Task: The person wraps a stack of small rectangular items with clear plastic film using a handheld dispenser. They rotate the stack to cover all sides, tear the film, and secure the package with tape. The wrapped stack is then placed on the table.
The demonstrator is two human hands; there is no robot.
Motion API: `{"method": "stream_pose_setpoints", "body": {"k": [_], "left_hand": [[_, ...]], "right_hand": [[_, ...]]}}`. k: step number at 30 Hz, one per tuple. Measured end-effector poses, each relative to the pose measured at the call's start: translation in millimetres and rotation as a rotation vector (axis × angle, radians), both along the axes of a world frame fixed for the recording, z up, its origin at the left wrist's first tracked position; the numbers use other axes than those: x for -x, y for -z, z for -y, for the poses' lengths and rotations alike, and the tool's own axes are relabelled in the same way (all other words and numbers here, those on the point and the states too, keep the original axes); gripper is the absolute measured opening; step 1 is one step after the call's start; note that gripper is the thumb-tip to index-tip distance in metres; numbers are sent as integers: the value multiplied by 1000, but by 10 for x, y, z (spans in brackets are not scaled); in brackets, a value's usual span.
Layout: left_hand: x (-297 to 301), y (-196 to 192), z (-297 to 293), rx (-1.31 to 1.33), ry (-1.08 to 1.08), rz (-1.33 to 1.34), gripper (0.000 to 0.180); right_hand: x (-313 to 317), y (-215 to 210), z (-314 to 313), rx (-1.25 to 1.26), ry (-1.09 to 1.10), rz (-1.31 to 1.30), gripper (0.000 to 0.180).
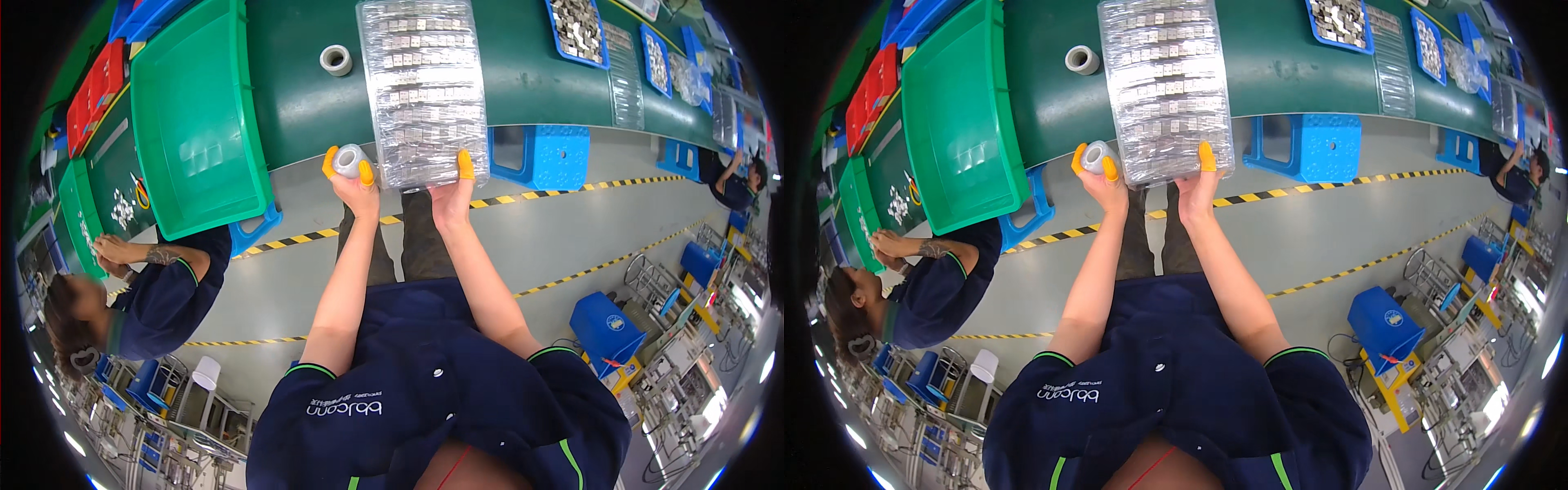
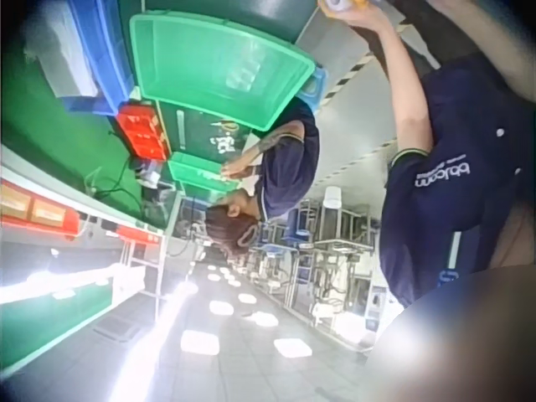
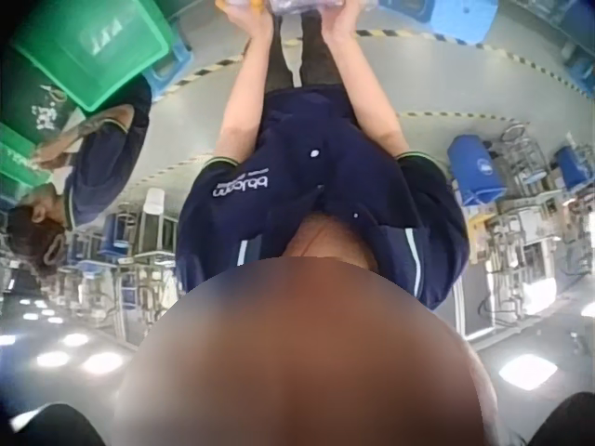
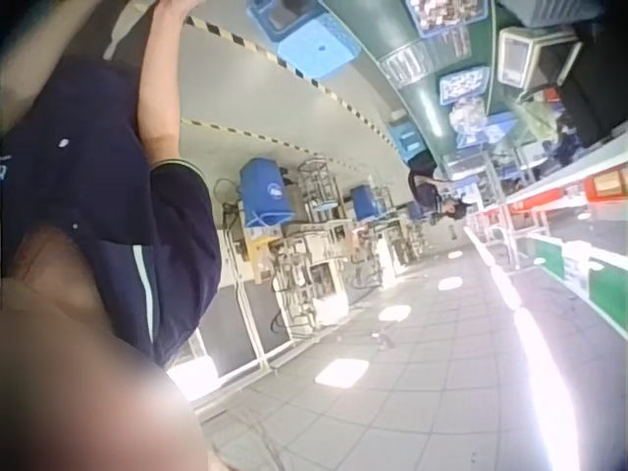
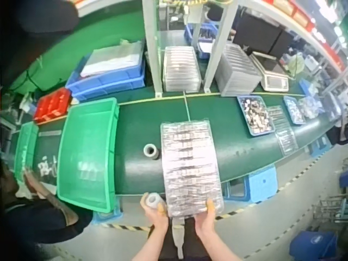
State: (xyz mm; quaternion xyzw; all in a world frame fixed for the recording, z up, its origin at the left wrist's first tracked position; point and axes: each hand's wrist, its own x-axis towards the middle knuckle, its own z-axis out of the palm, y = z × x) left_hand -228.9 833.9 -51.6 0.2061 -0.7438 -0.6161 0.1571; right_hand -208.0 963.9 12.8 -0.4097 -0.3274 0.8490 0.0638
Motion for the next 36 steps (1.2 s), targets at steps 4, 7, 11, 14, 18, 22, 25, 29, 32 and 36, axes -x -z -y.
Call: {"method": "stream_pose_setpoints", "body": {"k": [4,7,11,14,18,22,25,29,32,36], "left_hand": [[-19,-8,0,-37,20,-29,77],[-106,91,-1,27,13,-38,67],[-112,175,-138,114,-60,-42,57],[-149,163,-135,99,-17,14,53],[-166,83,-144,111,-16,53,52],[-185,141,-179,125,-18,71,52],[-176,126,-134,194,22,77,49],[-125,24,-86,392,68,79,41],[-105,-20,-167,401,83,136,38],[-191,92,-157,512,57,207,41]], "right_hand": [[-106,0,-21,1,-18,-4,50],[-176,-34,-68,36,-87,-35,50],[-284,2,-162,189,-188,-141,52],[-378,68,-312,319,-263,-242,59],[-692,567,-586,487,-330,-299,60],[-344,805,-345,739,-449,73,44],[-66,836,-2,970,-542,177,43],[28,1201,89,998,-513,78,42],[5,1562,-56,863,-520,-80,44],[13,1544,-104,1057,-383,-302,42]]}}
